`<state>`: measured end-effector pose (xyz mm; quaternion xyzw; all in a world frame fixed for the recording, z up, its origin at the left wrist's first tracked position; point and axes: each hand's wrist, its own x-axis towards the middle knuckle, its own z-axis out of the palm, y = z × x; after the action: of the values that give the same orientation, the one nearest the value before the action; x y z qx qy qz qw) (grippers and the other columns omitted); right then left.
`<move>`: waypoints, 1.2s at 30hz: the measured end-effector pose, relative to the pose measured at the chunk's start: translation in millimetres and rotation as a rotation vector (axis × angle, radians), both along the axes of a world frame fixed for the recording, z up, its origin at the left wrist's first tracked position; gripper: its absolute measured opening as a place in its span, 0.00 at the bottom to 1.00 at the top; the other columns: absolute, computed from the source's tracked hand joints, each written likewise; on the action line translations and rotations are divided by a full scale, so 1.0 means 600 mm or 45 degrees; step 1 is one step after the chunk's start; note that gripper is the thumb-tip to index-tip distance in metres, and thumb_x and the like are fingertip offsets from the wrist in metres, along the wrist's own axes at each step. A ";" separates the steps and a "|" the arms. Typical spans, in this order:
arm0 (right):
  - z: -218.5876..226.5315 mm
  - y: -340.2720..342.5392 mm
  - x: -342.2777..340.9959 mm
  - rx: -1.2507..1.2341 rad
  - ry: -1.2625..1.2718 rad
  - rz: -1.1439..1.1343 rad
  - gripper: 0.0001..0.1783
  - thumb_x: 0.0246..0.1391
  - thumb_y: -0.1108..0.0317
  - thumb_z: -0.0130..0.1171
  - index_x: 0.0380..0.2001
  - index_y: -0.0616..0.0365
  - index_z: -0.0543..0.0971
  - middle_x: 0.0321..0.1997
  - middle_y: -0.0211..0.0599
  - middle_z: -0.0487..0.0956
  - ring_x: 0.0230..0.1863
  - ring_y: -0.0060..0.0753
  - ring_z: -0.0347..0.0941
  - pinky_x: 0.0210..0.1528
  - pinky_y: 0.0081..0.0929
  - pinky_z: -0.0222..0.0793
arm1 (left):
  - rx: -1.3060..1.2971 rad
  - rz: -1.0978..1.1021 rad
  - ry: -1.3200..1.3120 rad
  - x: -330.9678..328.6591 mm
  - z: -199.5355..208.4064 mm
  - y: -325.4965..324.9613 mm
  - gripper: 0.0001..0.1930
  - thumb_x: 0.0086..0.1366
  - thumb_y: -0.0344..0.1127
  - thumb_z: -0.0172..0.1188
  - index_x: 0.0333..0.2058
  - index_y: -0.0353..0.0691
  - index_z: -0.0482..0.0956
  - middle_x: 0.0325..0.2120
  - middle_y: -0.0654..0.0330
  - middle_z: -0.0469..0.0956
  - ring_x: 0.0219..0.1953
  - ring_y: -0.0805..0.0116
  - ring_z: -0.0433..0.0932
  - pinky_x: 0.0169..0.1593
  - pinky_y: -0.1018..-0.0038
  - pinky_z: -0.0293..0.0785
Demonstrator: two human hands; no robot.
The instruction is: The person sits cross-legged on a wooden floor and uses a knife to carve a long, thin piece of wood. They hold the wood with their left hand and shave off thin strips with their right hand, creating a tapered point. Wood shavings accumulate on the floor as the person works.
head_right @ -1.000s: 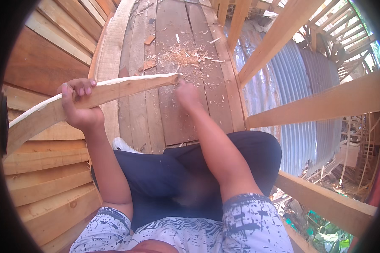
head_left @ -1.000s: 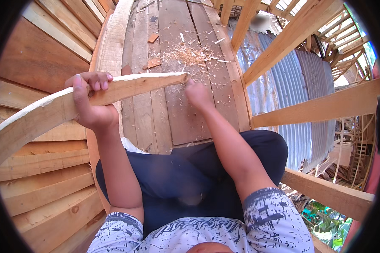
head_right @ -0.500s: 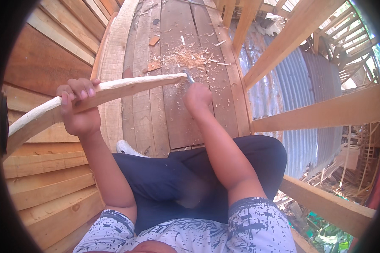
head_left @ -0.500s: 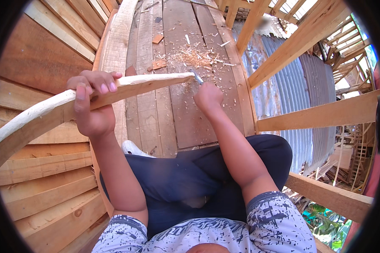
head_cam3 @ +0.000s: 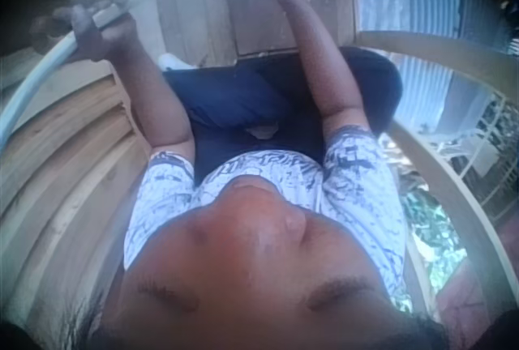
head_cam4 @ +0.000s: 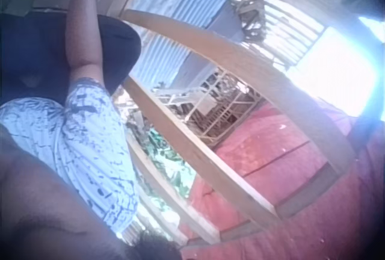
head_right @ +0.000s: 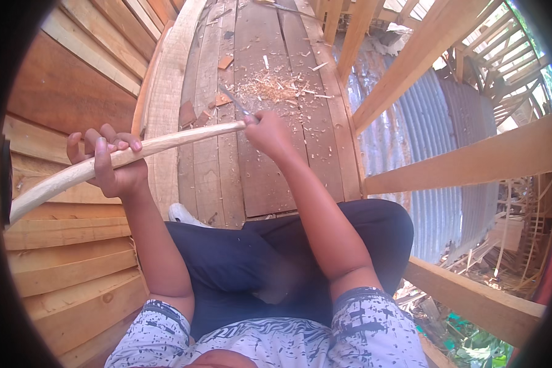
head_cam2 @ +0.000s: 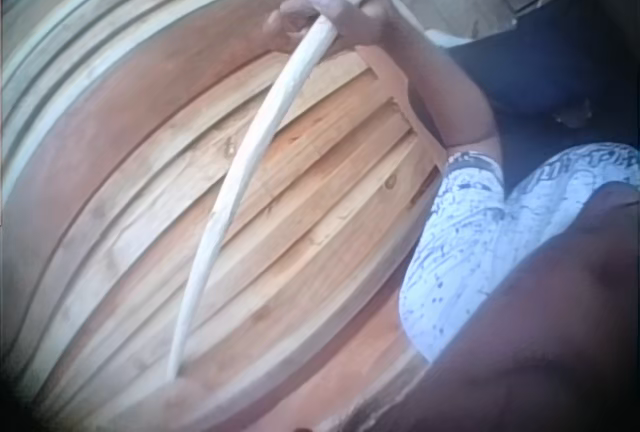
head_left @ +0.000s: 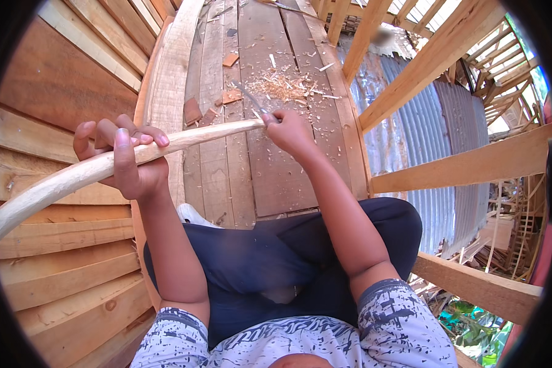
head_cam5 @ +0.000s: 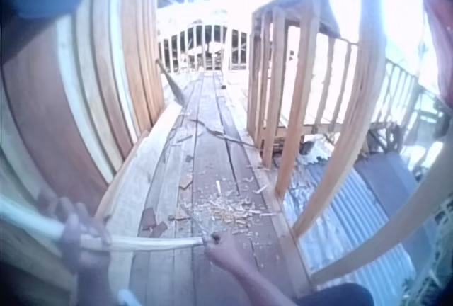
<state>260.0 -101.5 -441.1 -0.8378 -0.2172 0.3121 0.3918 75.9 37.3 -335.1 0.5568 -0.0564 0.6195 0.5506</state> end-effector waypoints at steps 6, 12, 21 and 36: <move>0.036 0.016 -0.087 0.076 -0.129 0.245 0.26 0.67 0.52 0.47 0.26 0.64 0.78 0.20 0.41 0.76 0.22 0.35 0.70 0.30 0.41 0.64 | -0.021 -0.168 -0.067 -0.006 -0.004 0.027 0.18 0.61 0.25 0.51 0.50 0.44 0.72 0.19 0.67 0.64 0.21 0.76 0.65 0.19 0.78 0.75; -0.075 0.005 -0.043 0.039 0.204 0.059 0.28 0.67 0.53 0.44 0.27 0.68 0.78 0.28 0.58 0.78 0.33 0.57 0.75 0.40 0.50 0.68 | -0.003 -0.301 0.097 -0.011 0.003 0.052 0.17 0.55 0.25 0.53 0.45 0.42 0.70 0.18 0.65 0.64 0.20 0.75 0.66 0.25 0.78 0.67; -0.120 0.013 -0.041 0.147 0.044 -0.063 0.31 0.70 0.51 0.42 0.22 0.69 0.75 0.19 0.52 0.76 0.21 0.49 0.74 0.28 0.47 0.67 | -0.220 -0.193 -0.029 0.011 0.006 0.018 0.08 0.51 0.27 0.52 0.32 0.45 0.69 0.16 0.66 0.64 0.18 0.75 0.64 0.26 0.78 0.64; -0.024 0.038 -0.112 0.398 -0.249 0.137 0.30 0.69 0.53 0.42 0.22 0.68 0.76 0.21 0.59 0.75 0.26 0.62 0.73 0.34 0.52 0.66 | -0.271 -0.151 -0.047 0.002 0.007 0.015 0.08 0.51 0.28 0.53 0.26 0.48 0.63 0.15 0.67 0.63 0.16 0.75 0.63 0.26 0.79 0.64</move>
<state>192.9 -78.6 -455.2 -0.7803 -0.3446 0.2122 0.4767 77.0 46.4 -330.8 0.4794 -0.0335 0.5984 0.6410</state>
